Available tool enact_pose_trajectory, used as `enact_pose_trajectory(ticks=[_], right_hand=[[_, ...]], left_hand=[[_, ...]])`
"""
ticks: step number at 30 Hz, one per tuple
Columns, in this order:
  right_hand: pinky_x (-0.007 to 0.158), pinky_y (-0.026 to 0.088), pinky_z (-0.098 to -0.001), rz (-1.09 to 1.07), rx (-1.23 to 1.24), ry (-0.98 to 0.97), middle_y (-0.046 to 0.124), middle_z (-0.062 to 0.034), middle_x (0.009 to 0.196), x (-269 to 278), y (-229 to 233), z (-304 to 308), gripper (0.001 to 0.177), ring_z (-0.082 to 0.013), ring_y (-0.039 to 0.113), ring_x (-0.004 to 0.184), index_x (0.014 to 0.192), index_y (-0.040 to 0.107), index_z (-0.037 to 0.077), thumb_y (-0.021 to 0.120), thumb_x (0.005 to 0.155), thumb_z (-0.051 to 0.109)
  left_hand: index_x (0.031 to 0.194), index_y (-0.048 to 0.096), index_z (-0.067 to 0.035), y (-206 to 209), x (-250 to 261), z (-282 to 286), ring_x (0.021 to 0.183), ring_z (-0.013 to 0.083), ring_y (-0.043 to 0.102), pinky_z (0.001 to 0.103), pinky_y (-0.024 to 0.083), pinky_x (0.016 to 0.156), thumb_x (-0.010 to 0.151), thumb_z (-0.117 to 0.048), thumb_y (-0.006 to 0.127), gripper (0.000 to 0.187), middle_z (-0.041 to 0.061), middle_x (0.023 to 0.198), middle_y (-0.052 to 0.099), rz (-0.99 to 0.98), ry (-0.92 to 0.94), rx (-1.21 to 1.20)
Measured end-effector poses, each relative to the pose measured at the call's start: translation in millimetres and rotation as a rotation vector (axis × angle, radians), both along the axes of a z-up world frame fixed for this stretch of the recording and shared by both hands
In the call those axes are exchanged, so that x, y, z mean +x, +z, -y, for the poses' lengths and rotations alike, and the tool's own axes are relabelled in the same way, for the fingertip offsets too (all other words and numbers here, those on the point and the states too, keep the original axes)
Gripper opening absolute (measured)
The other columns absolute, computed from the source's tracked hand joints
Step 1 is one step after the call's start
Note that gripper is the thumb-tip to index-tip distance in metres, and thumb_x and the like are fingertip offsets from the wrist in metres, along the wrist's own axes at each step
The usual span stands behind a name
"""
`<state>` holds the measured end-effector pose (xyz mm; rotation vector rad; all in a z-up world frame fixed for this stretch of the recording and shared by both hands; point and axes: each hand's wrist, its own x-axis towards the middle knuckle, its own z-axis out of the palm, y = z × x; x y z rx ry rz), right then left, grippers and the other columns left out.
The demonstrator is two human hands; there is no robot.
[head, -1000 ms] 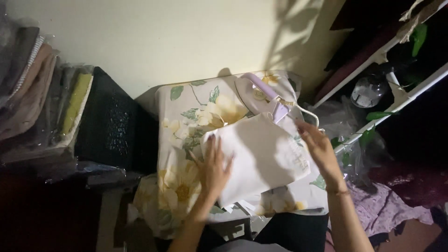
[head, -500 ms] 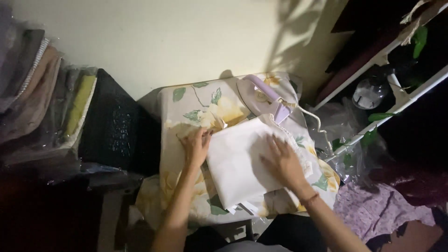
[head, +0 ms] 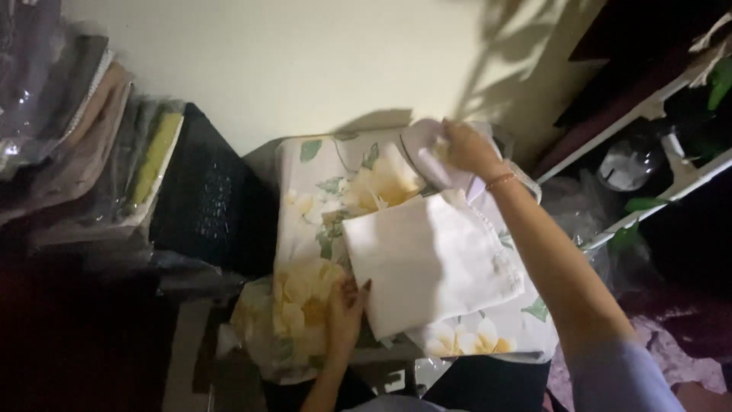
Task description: Folding a white garment and placing it into a clear plastic bag for storage or shipping.
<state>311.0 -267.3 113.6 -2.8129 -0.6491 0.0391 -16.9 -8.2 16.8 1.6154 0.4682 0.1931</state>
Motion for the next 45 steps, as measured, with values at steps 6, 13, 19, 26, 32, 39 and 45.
enact_pose_trajectory(ticks=[6, 13, 19, 26, 32, 39, 45], right_hand=[[0.068, 0.052, -0.0615, 0.17, 0.155, -0.174, 0.063, -0.0138, 0.117, -80.5, 101.8, -20.6, 0.063, -0.0442, 0.064, 0.097, 0.141, 0.059, 0.022, 0.052, 0.079, 0.018], [0.052, 0.049, -0.0468, 0.145, 0.083, -0.104, 0.07, -0.0085, 0.092, -168.7, 107.7, -51.5, 0.045, -0.0315, 0.068, 0.07, 0.098, 0.057, 0.018, 0.06, 0.096, 0.063], [0.033, 0.035, -0.0287, 0.143, -0.035, 0.095, 0.059, -0.0003, 0.062, -190.4, -6.4, -91.4, 0.052, -0.0125, 0.048, 0.041, 0.093, 0.056, 0.013, 0.055, 0.098, 0.065], [0.05, 0.055, -0.0492, 0.222, 0.01, -0.067, 0.068, -0.0107, 0.068, -156.9, -53.8, -167.3, 0.055, -0.0376, 0.07, 0.061, 0.105, 0.053, 0.011, 0.072, 0.087, 0.059], [0.035, 0.04, -0.0279, 0.827, -0.135, -0.159, 0.054, 0.0053, 0.047, -187.6, -62.6, -169.7, 0.053, -0.0129, 0.056, 0.039, 0.1, 0.063, 0.02, 0.054, 0.095, 0.073], [0.029, 0.037, -0.0259, -0.111, -0.026, 0.061, 0.055, 0.0077, 0.055, -282.4, -10.2, -125.6, 0.049, -0.0095, 0.045, 0.039, 0.126, 0.048, 0.003, 0.054, 0.106, 0.048], [0.034, 0.042, -0.0351, 0.258, -0.137, -0.028, 0.065, 0.0021, 0.06, -236.3, -4.1, -142.8, 0.02, -0.0214, 0.064, 0.044, 0.104, 0.053, 0.015, 0.062, 0.092, 0.027]], left_hand=[[0.105, 0.079, -0.004, 33.9, -8.3, 4.8, 0.086, 0.0153, 0.071, 0.026, 0.053, 0.073, 0.086, -0.029, 0.077, 0.032, 0.006, 0.1, 0.082, -0.379, -0.159, -0.199], [0.109, 0.079, 0.003, -2.6, -3.0, -5.1, 0.092, 0.0172, 0.072, 0.03, 0.058, 0.08, 0.078, -0.026, 0.083, 0.043, 0.011, 0.106, 0.081, -0.336, -0.255, -0.375], [0.118, 0.077, 0.001, -22.6, -10.3, -5.2, 0.1, 0.0191, 0.075, 0.029, 0.059, 0.088, 0.079, -0.016, 0.084, 0.043, 0.013, 0.113, 0.082, -0.368, -0.215, -0.438], [0.106, 0.081, -0.004, 15.9, -14.7, -1.2, 0.087, 0.0131, 0.072, 0.025, 0.057, 0.073, 0.079, -0.024, 0.083, 0.034, 0.007, 0.1, 0.083, -0.399, -0.267, -0.238], [0.084, 0.076, -0.015, 0.0, -32.8, -21.8, 0.07, 0.0055, 0.072, 0.021, 0.052, 0.066, 0.081, -0.037, 0.083, 0.023, -0.003, 0.076, 0.082, -0.253, -0.443, 0.159], [0.125, 0.059, -0.007, 115.3, -11.5, -5.8, 0.117, 0.0273, 0.069, 0.036, 0.051, 0.103, 0.103, -0.033, 0.051, 0.035, 0.015, 0.124, 0.07, 0.228, 0.122, 0.291], [0.149, 0.036, 0.002, 91.5, 27.3, 42.0, 0.153, 0.0324, 0.036, 0.043, 0.031, 0.128, 0.11, -0.017, 0.041, 0.044, 0.022, 0.16, 0.038, 0.629, 0.047, 0.114]])
